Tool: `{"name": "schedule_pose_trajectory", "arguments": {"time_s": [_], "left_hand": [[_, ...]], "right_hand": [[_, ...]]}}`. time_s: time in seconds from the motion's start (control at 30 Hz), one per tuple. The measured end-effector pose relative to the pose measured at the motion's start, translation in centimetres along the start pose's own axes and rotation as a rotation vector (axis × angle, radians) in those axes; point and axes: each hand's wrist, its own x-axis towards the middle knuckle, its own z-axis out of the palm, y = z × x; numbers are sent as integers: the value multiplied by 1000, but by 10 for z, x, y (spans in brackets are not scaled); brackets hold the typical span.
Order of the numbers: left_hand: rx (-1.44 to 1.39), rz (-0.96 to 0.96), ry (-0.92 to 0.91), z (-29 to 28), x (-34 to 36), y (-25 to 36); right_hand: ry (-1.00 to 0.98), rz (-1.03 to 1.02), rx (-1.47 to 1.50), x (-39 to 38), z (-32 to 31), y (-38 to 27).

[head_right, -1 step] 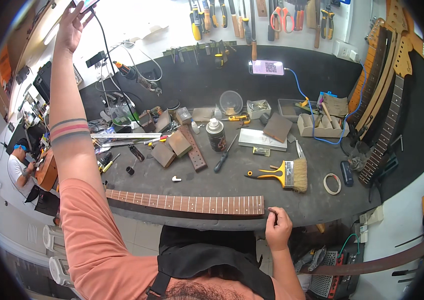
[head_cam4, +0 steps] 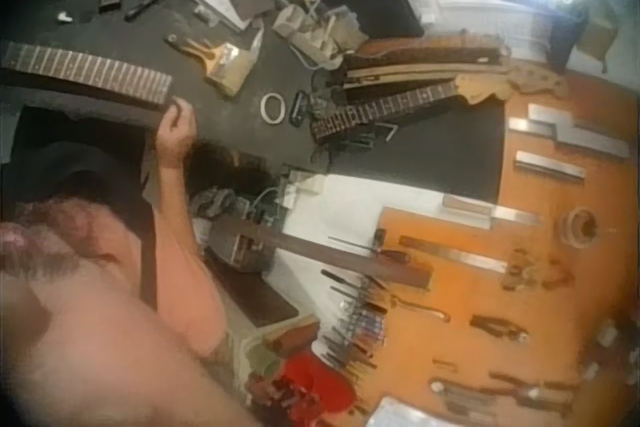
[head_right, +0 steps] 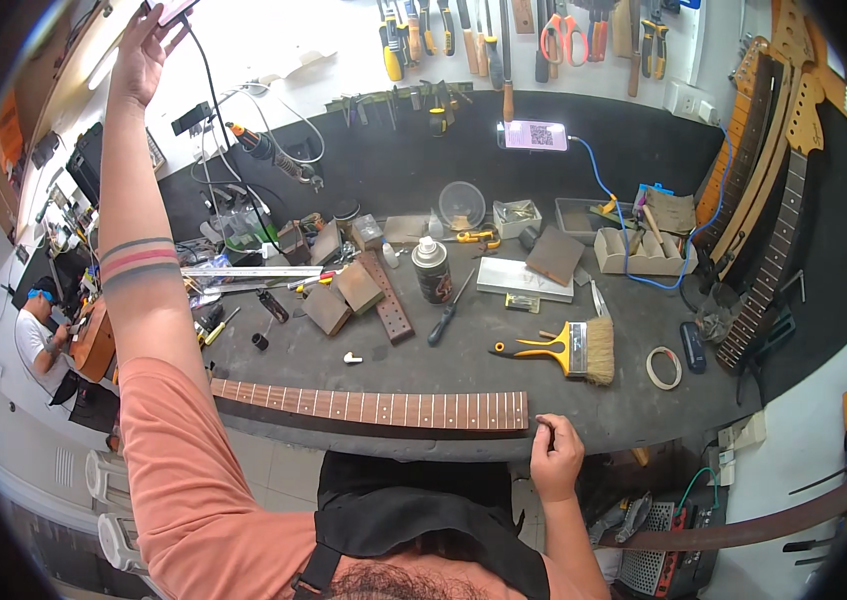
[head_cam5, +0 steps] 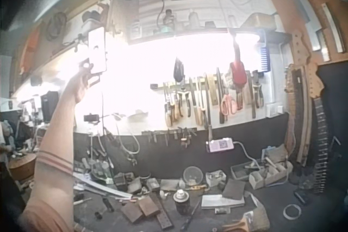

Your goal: The person applies glue to a small cylindrical component and inserts it into the guitar fretboard. They then handle a small black object and a white earbud-like item, placing them on the workbench. The person continues to manipulate the fretboard and small parts throughout the clip.

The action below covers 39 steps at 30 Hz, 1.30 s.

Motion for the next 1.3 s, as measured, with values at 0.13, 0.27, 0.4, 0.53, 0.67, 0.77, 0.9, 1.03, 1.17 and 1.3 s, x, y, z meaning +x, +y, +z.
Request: {"name": "schedule_pose_trajectory", "arguments": {"time_s": [0.13,0.27,0.4,0.53,0.67,0.77,0.9,1.03,1.17,1.3], "left_hand": [[-51,3,-10,-1,-1,-1],[3,100,17,21,-10,5],[138,54,28,-13,23,-10],[207,49,65,-13,27,-19],[220,42,69,-14,26,-17],[86,28,65,-15,27,-12],[-47,-5,21,-19,23,-7],[54,21,39,-11,19,-9],[20,17,42,-14,23,-12],[-121,26,55,-22,33,-5]], "right_hand": [[11,-33,-24,1,1,3],[9,-14,-20,0,-2,-4],[4,-21,-13,2,1,-5],[26,-57,-26,3,0,-2],[17,-45,-25,2,0,-1],[21,-41,-41,1,0,-2],[25,-36,-35,1,1,-3],[32,-53,-32,1,2,1],[36,-45,-23,0,2,1],[33,-47,-9,0,3,1]]}}
